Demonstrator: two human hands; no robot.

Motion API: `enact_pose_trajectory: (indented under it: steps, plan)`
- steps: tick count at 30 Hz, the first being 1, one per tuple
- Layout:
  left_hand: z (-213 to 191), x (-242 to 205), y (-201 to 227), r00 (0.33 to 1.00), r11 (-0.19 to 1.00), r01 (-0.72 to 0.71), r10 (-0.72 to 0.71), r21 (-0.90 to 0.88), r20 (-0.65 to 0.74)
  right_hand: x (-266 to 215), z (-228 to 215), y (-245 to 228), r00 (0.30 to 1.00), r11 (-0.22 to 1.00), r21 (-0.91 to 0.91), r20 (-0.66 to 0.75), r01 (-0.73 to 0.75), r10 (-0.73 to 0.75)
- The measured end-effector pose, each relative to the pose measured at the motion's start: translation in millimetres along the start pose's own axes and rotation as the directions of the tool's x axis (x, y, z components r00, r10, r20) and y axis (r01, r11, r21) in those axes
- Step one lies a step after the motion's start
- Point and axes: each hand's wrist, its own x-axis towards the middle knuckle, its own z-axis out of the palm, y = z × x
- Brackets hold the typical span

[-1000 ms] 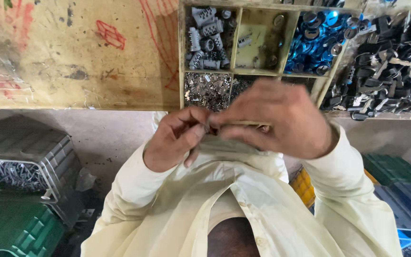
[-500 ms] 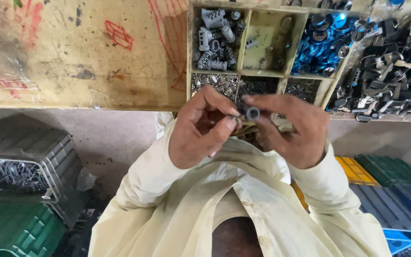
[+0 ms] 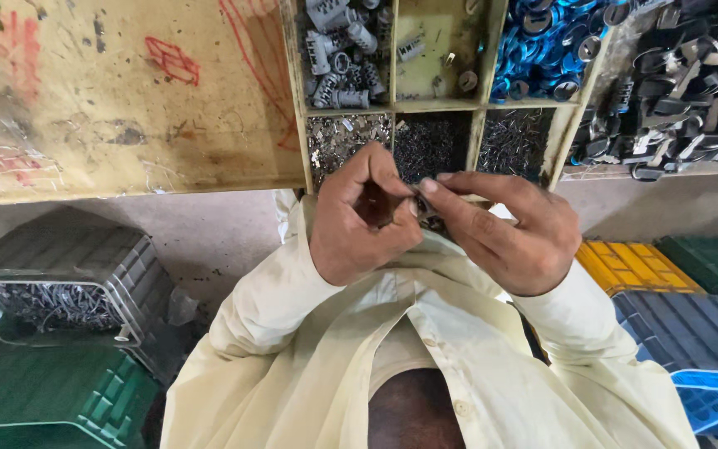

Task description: The person assembles keys by inserting small metal pins into key blanks and attaching blue plastic heads. The person handles the components one at a time, repeatedly picking up parts from a compartmentalized box and assembling them by hand.

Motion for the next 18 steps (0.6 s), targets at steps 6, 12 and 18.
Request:
enact_pose_trajectory:
  steps: [6, 12, 18]
  plan:
    - [13, 1, 22, 0.981, 0.866, -0.076, 0.154, 0.494, -0.119, 5, -5, 5, 0.997, 0.997, -0.007, 0.001, 0.083, -0.083]
    - [25, -6, 40, 0.88, 0.503, -0.427, 0.422, 0.752, 0.217, -30, 16, 14, 0.967, 0.963, -0.143, -0.15, -0.228, 0.207]
    - [11, 4, 18, 0.932, 0.925, 0.219, -0.104, -0.31, 0.347, -20, -4, 15, 0.924, 0.935, -0.042, -0.144, 0.353, -0.356]
